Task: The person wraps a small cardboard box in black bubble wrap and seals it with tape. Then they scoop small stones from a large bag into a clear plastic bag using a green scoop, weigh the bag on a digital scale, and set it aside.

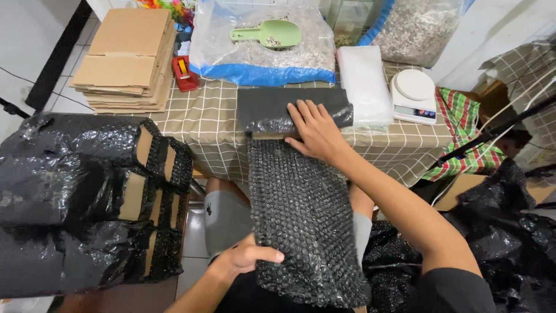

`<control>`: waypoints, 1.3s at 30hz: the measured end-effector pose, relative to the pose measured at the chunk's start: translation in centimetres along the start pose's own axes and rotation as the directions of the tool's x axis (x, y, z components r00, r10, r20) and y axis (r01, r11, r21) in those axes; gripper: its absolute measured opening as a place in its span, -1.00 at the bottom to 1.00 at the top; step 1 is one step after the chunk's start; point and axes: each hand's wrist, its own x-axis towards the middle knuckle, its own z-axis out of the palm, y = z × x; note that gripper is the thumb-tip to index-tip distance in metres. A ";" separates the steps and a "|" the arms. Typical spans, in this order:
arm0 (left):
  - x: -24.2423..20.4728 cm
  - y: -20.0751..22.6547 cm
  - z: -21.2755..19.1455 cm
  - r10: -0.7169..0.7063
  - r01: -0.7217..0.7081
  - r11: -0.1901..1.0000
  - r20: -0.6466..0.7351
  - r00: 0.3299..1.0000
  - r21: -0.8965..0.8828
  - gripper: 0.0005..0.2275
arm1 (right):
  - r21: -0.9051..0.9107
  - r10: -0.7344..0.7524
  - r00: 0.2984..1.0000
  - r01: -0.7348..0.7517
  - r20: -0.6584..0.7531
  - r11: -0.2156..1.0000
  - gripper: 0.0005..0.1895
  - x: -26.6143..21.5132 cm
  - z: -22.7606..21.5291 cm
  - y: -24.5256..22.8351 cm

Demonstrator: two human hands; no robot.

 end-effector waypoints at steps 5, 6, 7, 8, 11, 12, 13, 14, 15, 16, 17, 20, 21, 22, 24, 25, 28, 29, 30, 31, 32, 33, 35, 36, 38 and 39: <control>-1.2 0.7 2.7 0.003 -0.002 0.999 -0.022 1.000 0.049 -0.48 | 0.016 -0.018 1.000 0.018 0.010 1.000 -0.36 -0.5 0.0 0.0; -1.1 0.8 3.1 0.009 -0.009 1.000 -0.001 1.000 0.006 -0.38 | -0.046 -0.039 0.999 0.041 0.034 0.998 -0.35 -0.3 0.0 0.1; -1.2 0.9 3.4 0.016 -0.016 1.000 -0.001 1.000 0.009 -0.38 | -0.049 -0.044 0.999 0.046 0.029 0.998 -0.35 -0.3 -0.4 0.2; -1.2 0.9 3.5 0.014 -0.016 0.999 -0.058 0.998 -0.036 -0.44 | 0.034 -0.053 0.997 0.052 0.049 0.998 -0.27 -0.4 -0.7 0.4; -1.7 1.2 4.6 0.037 -0.044 0.993 -0.064 0.997 -0.111 -0.49 | 0.197 -0.039 0.996 0.023 0.081 0.980 -0.39 -0.8 -2.2 0.2; -1.6 1.5 5.0 0.073 -0.073 0.988 -0.005 0.997 -0.133 -0.49 | 0.263 -0.011 0.996 -0.012 0.088 0.965 -0.56 -0.7 -2.8 0.3; -1.6 1.4 5.3 0.072 -0.073 0.987 -0.010 0.997 -0.141 -0.49 | 0.268 -0.016 0.995 -0.010 0.094 0.963 -0.56 -0.9 -2.8 0.5; -1.6 1.3 5.6 0.078 -0.077 0.986 0.000 0.997 -0.150 -0.51 | 0.153 -0.047 0.999 0.042 0.028 0.987 -0.64 -1.2 -2.8 0.8; -1.6 1.4 5.7 0.086 -0.083 0.985 0.010 0.996 -0.152 -0.53 | 0.030 -0.085 0.996 0.086 -0.040 0.996 -0.71 -1.2 -2.7 1.1; -1.5 1.1 5.5 0.087 -0.085 0.984 0.007 0.996 -0.154 -0.53 | 0.033 -0.087 0.995 0.089 -0.040 0.996 -0.71 -1.3 -2.3 1.4; -1.5 0.8 5.3 0.085 -0.086 0.977 -0.011 0.996 -0.197 -0.53 | 0.110 -0.076 0.997 0.073 0.020 0.991 -0.66 -1.6 -1.8 1.7; -1.9 1.4 5.9 0.104 -0.114 0.961 -0.054 0.993 -0.252 -0.51 | 0.211 -0.068 0.991 0.041 0.120 0.977 -0.59 -1.7 -1.6 2.2; -2.0 1.8 6.3 0.127 -0.144 0.953 -0.079 0.989 -0.265 -0.49 | 0.235 -0.070 0.985 0.032 0.159 0.972 -0.59 -1.5 -1.8 2.4; -1.9 3.3 7.6 0.131 -0.148 0.953 -0.079 0.988 -0.265 -0.49 | 0.234 -0.074 0.985 0.035 0.158 0.972 -0.59 -1.3 -1.8 2.8; -1.8 6.2 10.2 0.352 -0.316 0.929 0.198 0.915 -0.194 -0.50 | 0.296 -0.073 0.971 0.003 0.228 0.955 -0.57 -0.7 -1.6 3.5; -1.8 7.6 11.3 0.356 -0.320 0.928 0.195 0.914 -0.194 -0.50 | 0.298 -0.078 0.971 0.007 0.226 0.955 -0.57 -0.2 -1.9 3.9; -0.9 10.3 12.8 0.447 -0.458 0.889 0.236 0.863 -0.010 -0.59 | 0.521 -0.041 0.909 -0.200 0.414 0.830 -0.61 1.7 -3.8 5.0; -0.3 10.4 12.1 0.451 -0.441 0.892 0.118 0.885 -0.101 -0.61 | 0.493 -0.012 0.838 -0.309 0.545 0.813 -0.64 2.6 -4.9 5.2; 0.3 10.5 11.3 0.439 -0.431 0.882 0.000 0.899 -0.191 -0.63 | 0.450 0.011 0.747 -0.411 0.664 0.793 -0.65 3.4 -6.0 5.4; 0.9 12.7 12.6 0.434 -0.425 0.885 0.002 0.901 -0.188 -0.63 | 0.451 0.015 0.748 -0.416 0.664 0.790 -0.65 3.5 -5.6 6.3; 1.6 14.8 13.9 0.509 -0.501 0.858 0.048 0.860 -0.116 -0.56 | 0.551 -0.058 0.744 -0.438 0.666 0.710 -0.57 3.6 -5.2 7.3; 2.4 17.0 15.1 0.577 -0.575 0.817 0.100 0.811 -0.049 -0.49 | 0.640 -0.133 0.741 -0.458 0.658 0.617 -0.44 3.7 -4.7 8.2; 4.9 19.9 14.3 0.629 -0.620 0.777 0.095 0.772 -0.107 -0.58 | 0.678 -0.126 0.747 -0.503 0.653 0.535 -0.43 2.5 -3.0 9.8; 6.2 21.5 13.9 0.681 -0.664 0.730 0.083 0.728 -0.165 -0.66 | 0.711 -0.123 0.752 -0.539 0.648 0.451 -0.40 2.0 -2.2 10.7; 8.4 24.8 13.5 0.679 -0.672 0.733 0.042 0.733 -0.109 -0.61 | 0.746 -0.126 0.753 -0.587 0.646 0.315 -0.35 0.0 -0.4 11.8; 9.6 26.7 13.4 0.682 -0.681 0.731 0.002 0.731 -0.049 -0.56 | 0.767 -0.130 0.758 -0.617 0.639 0.176 -0.28 -0.7 0.5 12.6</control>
